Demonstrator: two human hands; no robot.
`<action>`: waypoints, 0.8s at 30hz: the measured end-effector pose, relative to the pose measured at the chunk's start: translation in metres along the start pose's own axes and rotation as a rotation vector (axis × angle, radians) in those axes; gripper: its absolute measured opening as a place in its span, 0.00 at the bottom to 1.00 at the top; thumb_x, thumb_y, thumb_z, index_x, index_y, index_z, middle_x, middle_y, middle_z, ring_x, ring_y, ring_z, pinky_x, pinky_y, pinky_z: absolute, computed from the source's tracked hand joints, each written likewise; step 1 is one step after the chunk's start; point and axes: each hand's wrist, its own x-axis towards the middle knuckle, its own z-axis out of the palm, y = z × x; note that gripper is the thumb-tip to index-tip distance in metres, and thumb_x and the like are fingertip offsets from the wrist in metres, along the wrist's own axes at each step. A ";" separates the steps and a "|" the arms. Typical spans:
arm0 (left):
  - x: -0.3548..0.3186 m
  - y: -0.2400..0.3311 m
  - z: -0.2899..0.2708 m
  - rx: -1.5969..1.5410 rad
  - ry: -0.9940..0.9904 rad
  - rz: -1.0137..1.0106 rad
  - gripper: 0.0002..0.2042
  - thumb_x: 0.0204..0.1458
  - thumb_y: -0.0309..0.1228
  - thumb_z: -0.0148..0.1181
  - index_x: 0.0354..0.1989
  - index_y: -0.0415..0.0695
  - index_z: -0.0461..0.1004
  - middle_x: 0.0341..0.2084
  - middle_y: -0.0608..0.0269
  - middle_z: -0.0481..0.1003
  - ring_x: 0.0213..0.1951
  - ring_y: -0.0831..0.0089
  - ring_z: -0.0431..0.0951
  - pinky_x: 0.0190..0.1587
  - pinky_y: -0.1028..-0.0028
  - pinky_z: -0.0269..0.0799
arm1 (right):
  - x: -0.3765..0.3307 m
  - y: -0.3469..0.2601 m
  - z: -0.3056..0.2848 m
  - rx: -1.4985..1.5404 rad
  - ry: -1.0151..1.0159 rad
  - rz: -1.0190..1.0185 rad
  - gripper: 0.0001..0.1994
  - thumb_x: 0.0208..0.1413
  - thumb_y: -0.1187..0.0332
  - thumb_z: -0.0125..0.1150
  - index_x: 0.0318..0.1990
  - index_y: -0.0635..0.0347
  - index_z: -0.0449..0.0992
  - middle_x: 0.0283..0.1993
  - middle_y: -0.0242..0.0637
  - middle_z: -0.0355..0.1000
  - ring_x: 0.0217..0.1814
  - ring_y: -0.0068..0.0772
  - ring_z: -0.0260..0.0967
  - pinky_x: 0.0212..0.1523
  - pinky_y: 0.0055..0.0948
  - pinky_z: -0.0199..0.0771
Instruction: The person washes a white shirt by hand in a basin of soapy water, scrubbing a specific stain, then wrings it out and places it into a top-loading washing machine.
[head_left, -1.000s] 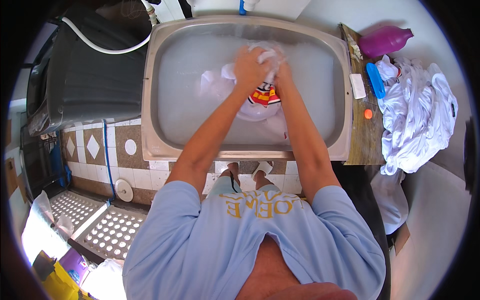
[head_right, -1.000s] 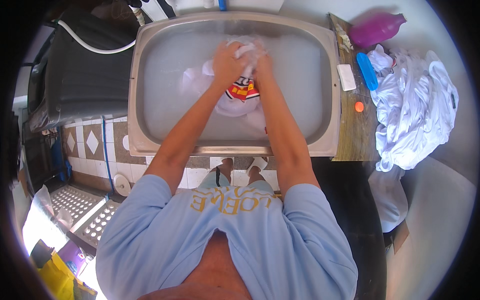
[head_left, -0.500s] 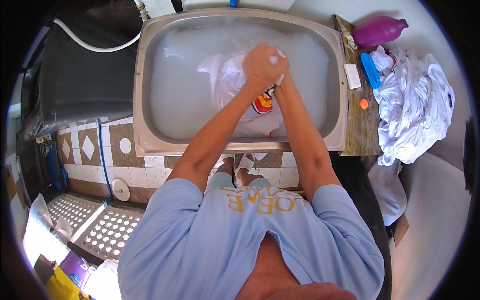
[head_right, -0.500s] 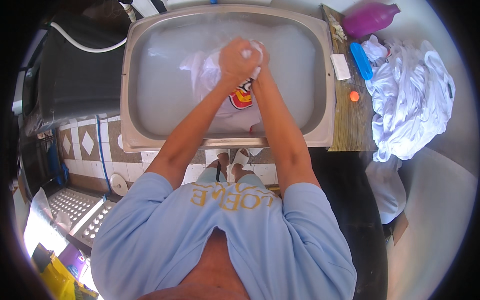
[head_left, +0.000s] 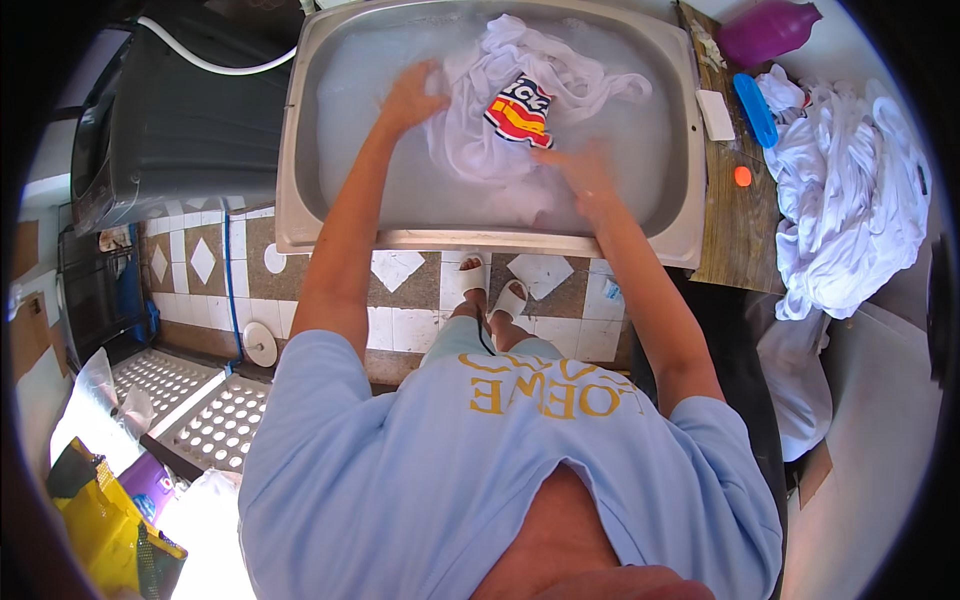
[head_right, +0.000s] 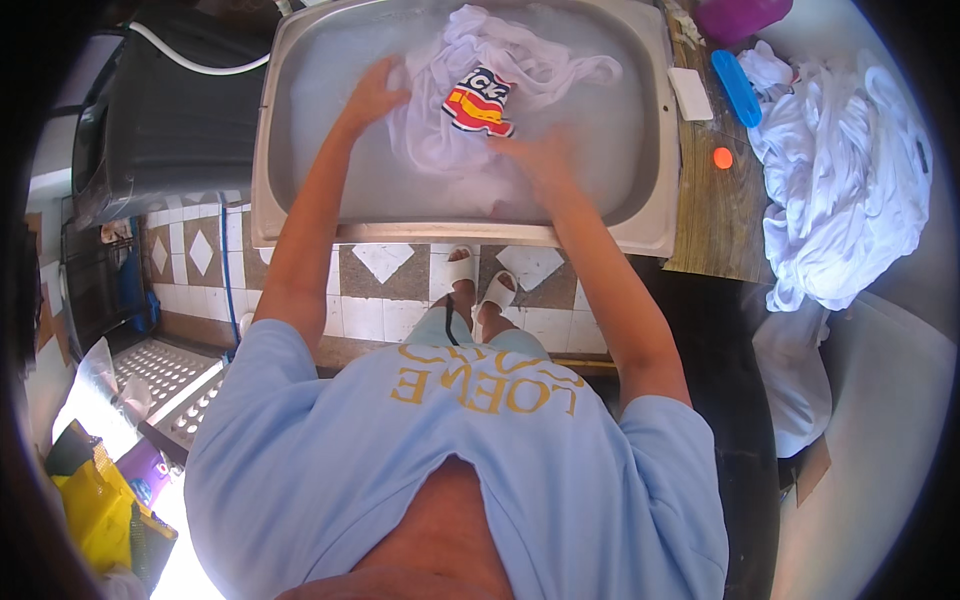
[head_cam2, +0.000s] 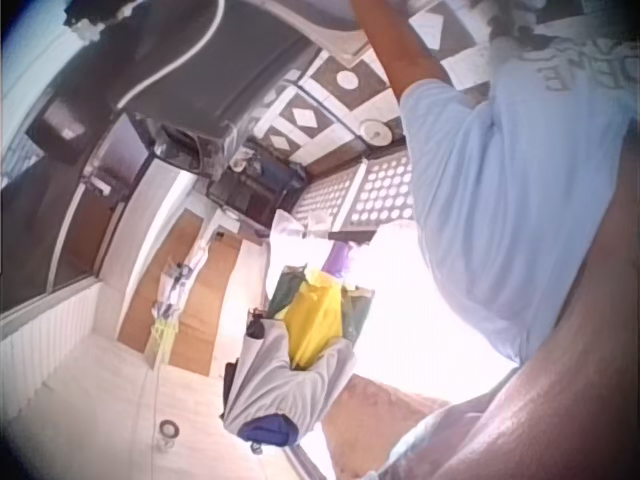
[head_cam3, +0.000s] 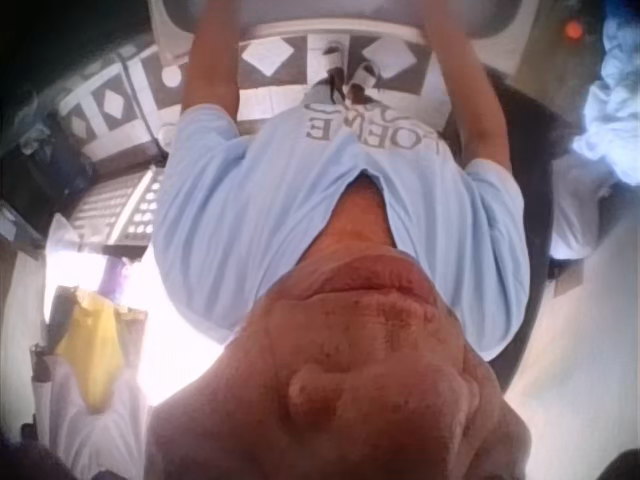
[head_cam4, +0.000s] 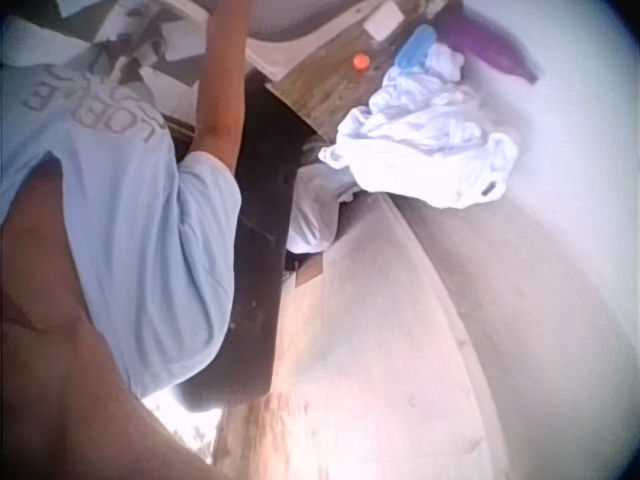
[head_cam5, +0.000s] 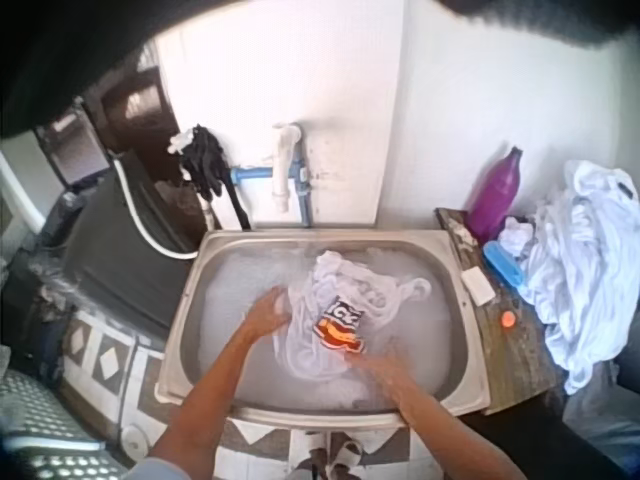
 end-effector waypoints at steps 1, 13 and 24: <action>-0.001 0.004 0.003 -0.097 -0.032 -0.080 0.32 0.35 0.36 0.61 0.55 0.43 0.65 0.52 0.49 0.68 0.54 0.53 0.67 0.56 0.66 0.61 | 0.001 -0.005 0.011 0.065 -0.096 0.042 0.37 0.39 0.60 0.69 0.55 0.70 0.61 0.53 0.46 0.66 0.57 0.39 0.62 0.58 0.42 0.58; -0.028 0.017 -0.019 -0.795 0.246 -0.397 0.45 0.36 0.42 0.73 0.61 0.38 0.53 0.42 0.50 0.71 0.40 0.63 0.75 0.43 0.68 0.74 | 0.039 -0.039 -0.003 1.234 -0.309 0.088 0.16 0.50 0.67 0.58 0.47 0.60 0.70 0.45 0.40 0.71 0.47 0.40 0.70 0.51 0.43 0.71; 0.008 0.115 0.055 -0.933 0.133 -0.084 0.18 0.40 0.44 0.65 0.36 0.44 0.77 0.29 0.58 0.77 0.31 0.64 0.76 0.34 0.69 0.71 | 0.066 -0.050 0.081 1.264 -0.231 0.030 0.23 0.55 0.53 0.55 0.54 0.57 0.65 0.49 0.40 0.67 0.52 0.41 0.66 0.50 0.41 0.70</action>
